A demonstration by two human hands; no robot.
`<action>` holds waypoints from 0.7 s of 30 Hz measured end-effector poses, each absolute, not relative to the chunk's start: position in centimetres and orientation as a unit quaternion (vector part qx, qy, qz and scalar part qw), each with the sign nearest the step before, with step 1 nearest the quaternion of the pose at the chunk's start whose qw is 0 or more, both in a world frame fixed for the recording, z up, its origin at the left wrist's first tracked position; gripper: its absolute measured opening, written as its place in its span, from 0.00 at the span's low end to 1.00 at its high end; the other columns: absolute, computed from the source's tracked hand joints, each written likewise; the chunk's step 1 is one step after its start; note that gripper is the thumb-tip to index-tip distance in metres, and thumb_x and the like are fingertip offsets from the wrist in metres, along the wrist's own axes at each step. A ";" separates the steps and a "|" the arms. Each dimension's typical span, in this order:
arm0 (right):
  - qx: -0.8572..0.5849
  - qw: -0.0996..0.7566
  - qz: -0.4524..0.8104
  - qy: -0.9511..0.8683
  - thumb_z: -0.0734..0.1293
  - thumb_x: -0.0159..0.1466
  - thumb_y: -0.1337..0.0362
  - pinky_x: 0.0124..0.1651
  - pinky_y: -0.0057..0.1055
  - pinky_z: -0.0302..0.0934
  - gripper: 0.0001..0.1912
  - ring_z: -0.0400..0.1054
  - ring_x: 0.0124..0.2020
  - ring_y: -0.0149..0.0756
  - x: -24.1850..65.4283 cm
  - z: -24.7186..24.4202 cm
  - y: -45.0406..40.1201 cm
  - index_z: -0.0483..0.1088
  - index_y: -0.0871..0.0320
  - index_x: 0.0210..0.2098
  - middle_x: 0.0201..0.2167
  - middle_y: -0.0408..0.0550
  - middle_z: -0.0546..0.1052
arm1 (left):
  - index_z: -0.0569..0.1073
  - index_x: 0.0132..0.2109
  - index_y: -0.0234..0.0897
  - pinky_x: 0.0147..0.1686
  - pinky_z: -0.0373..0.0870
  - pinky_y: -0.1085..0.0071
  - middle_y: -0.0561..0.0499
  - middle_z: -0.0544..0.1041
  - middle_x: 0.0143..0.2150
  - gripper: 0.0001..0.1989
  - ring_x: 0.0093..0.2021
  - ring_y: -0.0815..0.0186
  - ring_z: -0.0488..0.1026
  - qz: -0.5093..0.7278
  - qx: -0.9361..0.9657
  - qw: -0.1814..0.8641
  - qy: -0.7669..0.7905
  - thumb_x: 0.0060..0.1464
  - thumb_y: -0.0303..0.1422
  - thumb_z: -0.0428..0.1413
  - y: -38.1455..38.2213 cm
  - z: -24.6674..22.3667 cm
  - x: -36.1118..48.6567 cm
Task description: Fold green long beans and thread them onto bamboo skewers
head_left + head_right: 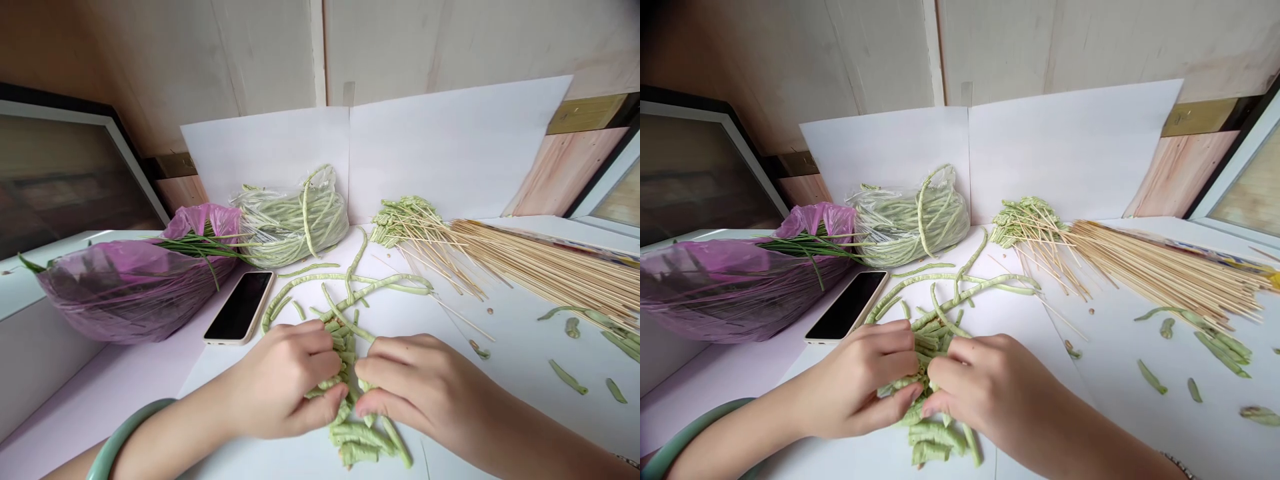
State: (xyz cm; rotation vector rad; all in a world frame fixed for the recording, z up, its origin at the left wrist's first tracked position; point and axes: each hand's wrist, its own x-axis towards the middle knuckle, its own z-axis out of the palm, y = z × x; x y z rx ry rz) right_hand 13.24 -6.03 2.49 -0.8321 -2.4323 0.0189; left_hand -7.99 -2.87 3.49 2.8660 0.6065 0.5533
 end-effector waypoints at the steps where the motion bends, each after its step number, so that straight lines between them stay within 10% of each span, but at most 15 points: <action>1: -0.322 0.289 0.020 -0.902 0.61 0.69 0.61 0.24 0.27 0.51 0.15 0.57 0.19 0.28 13.3 2.4 -5.9 0.64 0.57 0.26 0.20 0.38 0.64 | 0.62 0.26 0.36 0.25 0.54 0.69 0.51 0.64 0.26 0.12 0.27 0.66 0.58 0.175 0.957 0.064 0.222 0.58 0.33 0.50 -2.7 3.4 -8.0; 11: -0.370 0.319 0.159 -0.858 0.65 0.64 0.67 0.23 0.25 0.56 0.02 0.61 0.23 0.28 12.9 2.4 -6.0 0.69 0.59 0.36 0.27 0.40 0.65 | 0.68 0.32 0.35 0.27 0.57 0.71 0.51 0.67 0.29 0.15 0.30 0.65 0.63 0.151 0.935 0.051 0.318 0.57 0.43 0.53 -2.5 3.6 -8.0; 21: -0.325 0.389 0.134 -0.852 0.57 0.59 0.78 0.31 0.21 0.64 0.23 0.67 0.29 0.27 12.1 1.9 -6.6 0.63 0.55 0.52 0.33 0.42 0.67 | 0.68 0.31 0.35 0.27 0.57 0.70 0.50 0.66 0.29 0.26 0.29 0.65 0.62 0.253 0.920 0.073 0.291 0.56 0.56 0.47 -2.5 3.0 -8.0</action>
